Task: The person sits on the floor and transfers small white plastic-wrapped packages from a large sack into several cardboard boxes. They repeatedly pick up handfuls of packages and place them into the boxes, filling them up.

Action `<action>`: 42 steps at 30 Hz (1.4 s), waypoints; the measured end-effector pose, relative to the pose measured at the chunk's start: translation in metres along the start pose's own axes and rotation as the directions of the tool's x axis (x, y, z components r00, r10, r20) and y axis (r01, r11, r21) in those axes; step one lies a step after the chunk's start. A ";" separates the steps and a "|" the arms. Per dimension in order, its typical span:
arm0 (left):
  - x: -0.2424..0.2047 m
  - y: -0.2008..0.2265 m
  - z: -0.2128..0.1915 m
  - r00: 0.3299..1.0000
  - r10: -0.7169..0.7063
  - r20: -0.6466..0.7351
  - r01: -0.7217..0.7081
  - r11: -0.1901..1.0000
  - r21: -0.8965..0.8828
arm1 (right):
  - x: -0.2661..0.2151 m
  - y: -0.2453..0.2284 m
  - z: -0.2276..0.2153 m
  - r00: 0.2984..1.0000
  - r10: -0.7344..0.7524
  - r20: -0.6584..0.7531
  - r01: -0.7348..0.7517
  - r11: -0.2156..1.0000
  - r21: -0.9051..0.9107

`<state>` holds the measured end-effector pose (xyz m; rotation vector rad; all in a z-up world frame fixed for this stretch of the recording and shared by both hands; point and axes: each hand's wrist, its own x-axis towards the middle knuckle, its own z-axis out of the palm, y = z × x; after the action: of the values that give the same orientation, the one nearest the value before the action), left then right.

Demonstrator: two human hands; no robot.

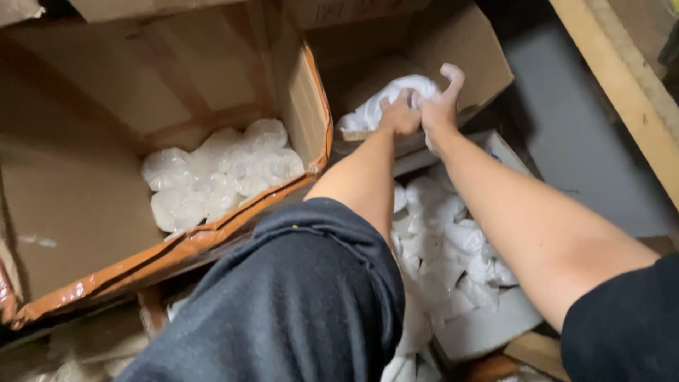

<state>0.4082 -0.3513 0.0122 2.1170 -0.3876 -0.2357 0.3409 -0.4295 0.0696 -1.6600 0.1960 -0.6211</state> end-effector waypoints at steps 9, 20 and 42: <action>-0.022 0.032 -0.040 0.913 -0.197 0.357 0.022 0.899 0.438 | 0.018 0.019 -0.007 0.974 0.205 0.092 -0.048 0.588 -0.808; 0.018 0.018 -0.025 0.871 -0.177 0.457 -0.121 0.826 0.551 | 0.078 0.087 -0.006 0.825 0.481 0.295 0.082 0.415 -0.906; 0.044 0.030 -0.044 0.766 -0.323 0.555 -0.121 0.776 0.619 | 0.151 0.130 0.011 0.588 0.727 0.354 0.345 0.170 -0.923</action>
<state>0.4578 -0.3486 0.0609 2.6824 -0.8404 -1.0544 0.5006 -0.5159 -0.0127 -2.9606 0.1994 0.8875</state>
